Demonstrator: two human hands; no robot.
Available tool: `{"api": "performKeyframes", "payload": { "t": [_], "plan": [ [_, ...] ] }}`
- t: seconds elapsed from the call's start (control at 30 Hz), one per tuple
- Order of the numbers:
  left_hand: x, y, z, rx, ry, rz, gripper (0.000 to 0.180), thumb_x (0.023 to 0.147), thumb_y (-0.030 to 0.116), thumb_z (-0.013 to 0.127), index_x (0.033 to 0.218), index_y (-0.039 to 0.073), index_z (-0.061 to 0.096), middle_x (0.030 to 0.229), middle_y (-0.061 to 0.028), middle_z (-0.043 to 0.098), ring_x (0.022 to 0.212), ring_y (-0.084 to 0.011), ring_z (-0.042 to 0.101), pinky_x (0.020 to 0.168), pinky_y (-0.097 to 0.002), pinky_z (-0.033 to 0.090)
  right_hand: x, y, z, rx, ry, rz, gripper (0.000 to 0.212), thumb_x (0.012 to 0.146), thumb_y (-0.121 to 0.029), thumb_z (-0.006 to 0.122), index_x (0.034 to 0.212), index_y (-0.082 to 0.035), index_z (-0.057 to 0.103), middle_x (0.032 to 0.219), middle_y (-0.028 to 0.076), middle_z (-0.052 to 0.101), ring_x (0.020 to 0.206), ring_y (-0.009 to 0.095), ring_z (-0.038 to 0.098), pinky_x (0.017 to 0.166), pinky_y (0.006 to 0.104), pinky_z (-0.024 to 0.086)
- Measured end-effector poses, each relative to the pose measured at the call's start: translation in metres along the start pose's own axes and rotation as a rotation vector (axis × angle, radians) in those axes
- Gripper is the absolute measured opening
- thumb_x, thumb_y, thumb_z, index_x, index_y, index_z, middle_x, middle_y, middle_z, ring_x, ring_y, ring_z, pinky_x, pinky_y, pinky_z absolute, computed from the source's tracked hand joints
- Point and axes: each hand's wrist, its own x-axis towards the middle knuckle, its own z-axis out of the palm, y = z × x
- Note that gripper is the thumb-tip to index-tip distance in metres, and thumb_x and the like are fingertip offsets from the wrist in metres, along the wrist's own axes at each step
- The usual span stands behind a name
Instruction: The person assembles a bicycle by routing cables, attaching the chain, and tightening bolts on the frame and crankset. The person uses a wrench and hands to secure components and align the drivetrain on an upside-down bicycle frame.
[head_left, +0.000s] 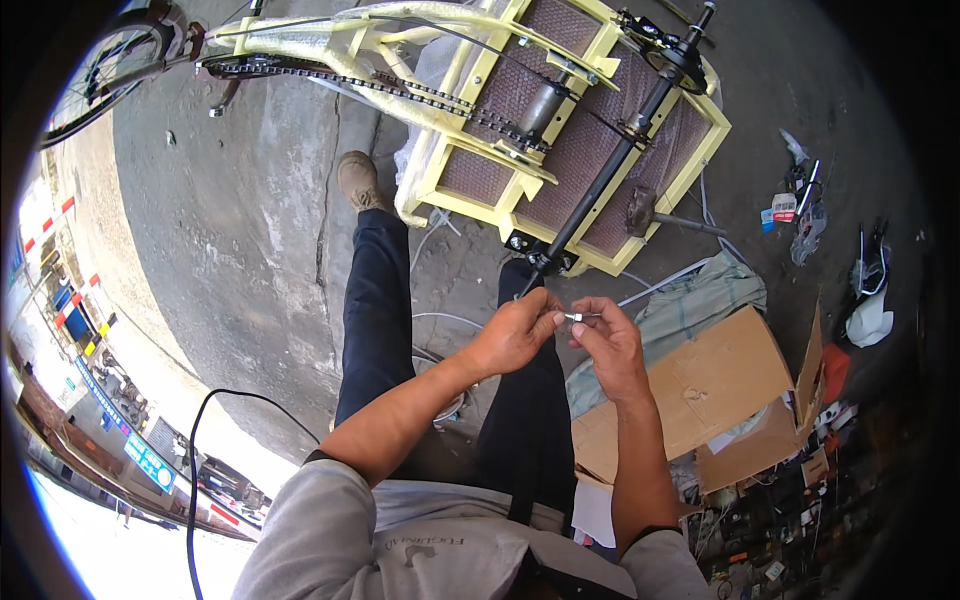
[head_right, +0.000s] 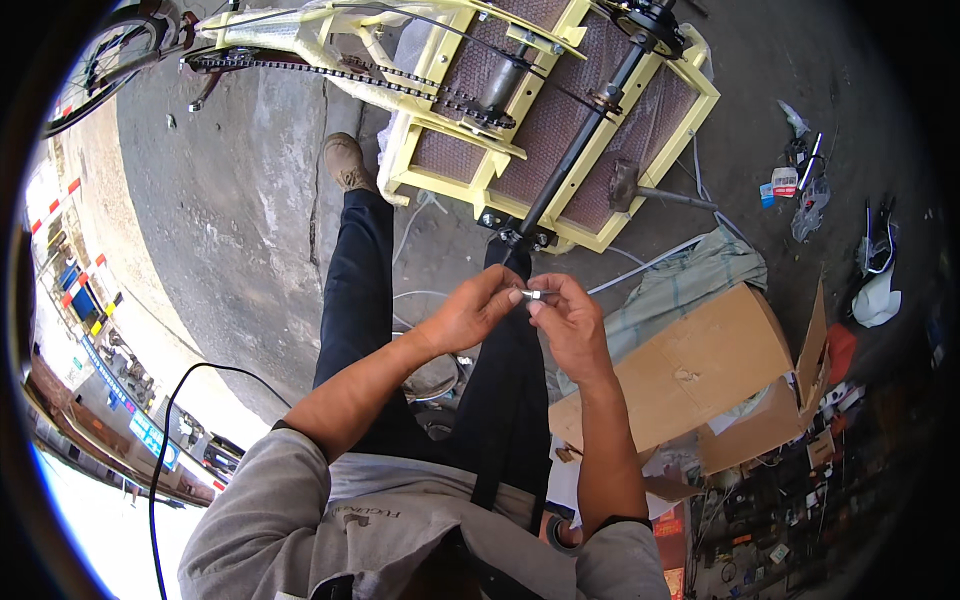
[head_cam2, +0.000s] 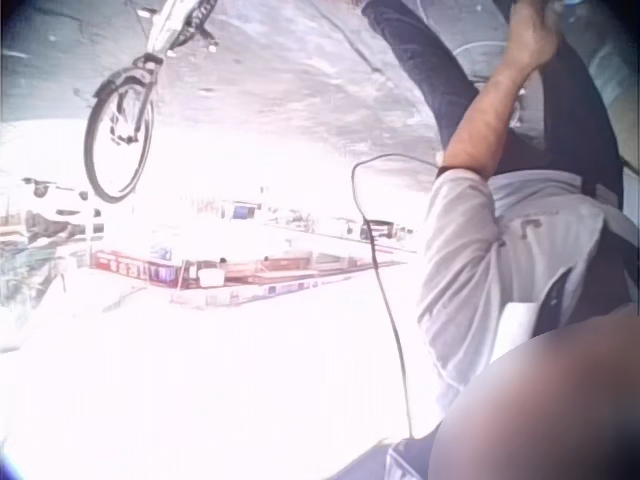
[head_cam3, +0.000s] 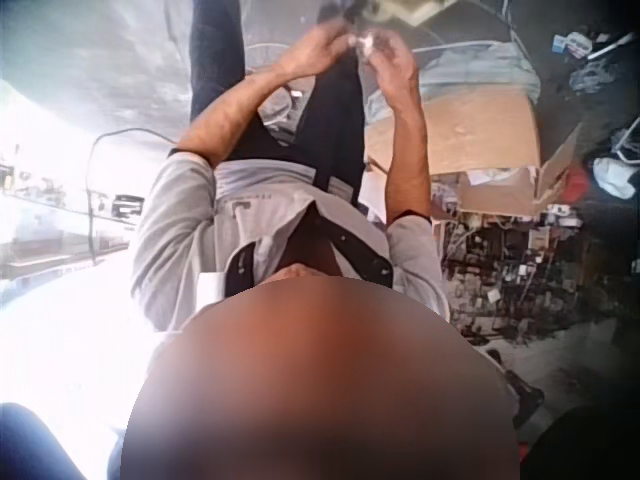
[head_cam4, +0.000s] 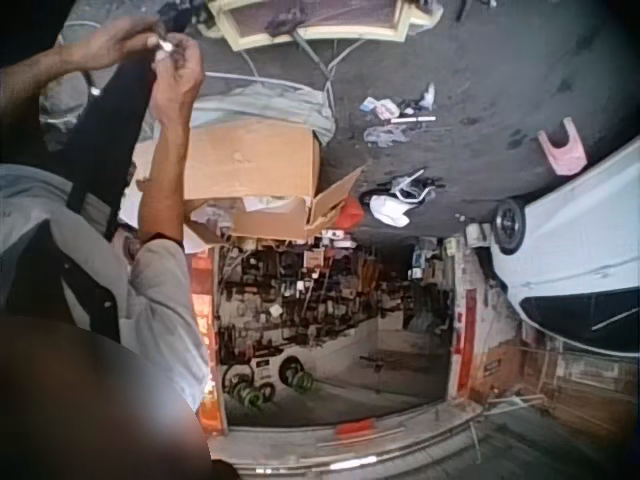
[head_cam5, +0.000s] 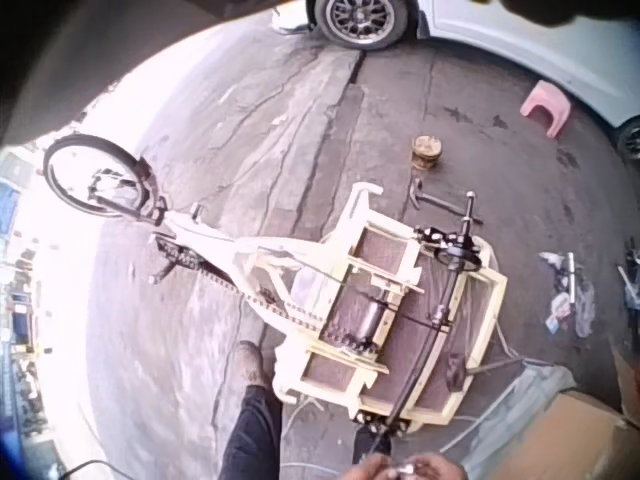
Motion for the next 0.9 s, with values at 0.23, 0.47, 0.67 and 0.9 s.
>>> {"api": "performKeyframes", "payload": {
  "t": [0.23,0.47,0.67,0.9],
  "plan": [
    [0.02,0.002,-0.081,-0.287,-0.149,-0.193,0.025,0.098,0.024,0.054,0.099,0.0,0.056,0.078,-0.0047,0.057,0.071,-0.0117,0.052,0.064,-0.0291,0.045,0.041,-0.031,0.072,-0.238,0.111,0.089,0.032,0.095,-0.027,0.059,0.11,0.001,0.058,0.09,0.006,0.063,0.071,0.011,0.061,0.059,0.0251,0.05],
    [0.029,0.006,-0.156,-0.365,-0.154,-0.291,0.025,0.099,0.024,0.052,0.098,0.0,0.058,0.076,-0.0015,0.054,0.068,-0.0086,0.048,0.06,-0.0252,0.042,0.074,-0.041,0.139,-0.06,0.037,-0.068,0.021,0.089,-0.001,0.058,0.109,0.002,0.055,0.088,0.001,0.059,0.073,0.003,0.053,0.064,0.02,0.044],
    [0.04,-0.005,-0.173,-0.445,-0.115,-0.27,0.024,0.099,0.023,0.052,0.098,0.0,0.057,0.074,-0.0008,0.053,0.065,-0.0084,0.046,0.058,-0.0248,0.04,0.101,-0.052,0.153,-0.198,0.18,0.084,0.031,0.097,-0.028,0.055,0.107,0.001,0.058,0.083,0.005,0.062,0.069,0.01,0.059,0.059,0.0243,0.049],
    [0.066,-0.028,-0.148,-0.457,-0.112,-0.311,0.026,0.099,0.026,0.052,0.099,0.0,0.057,0.07,0.0009,0.048,0.061,-0.0071,0.041,0.053,-0.0232,0.035,0.124,-0.025,0.117,-0.297,0.145,0.004,0.014,0.085,-0.007,0.063,0.095,0.001,0.058,0.084,0.005,0.061,0.068,0.011,0.057,0.061,0.0248,0.047]
  ]
}}
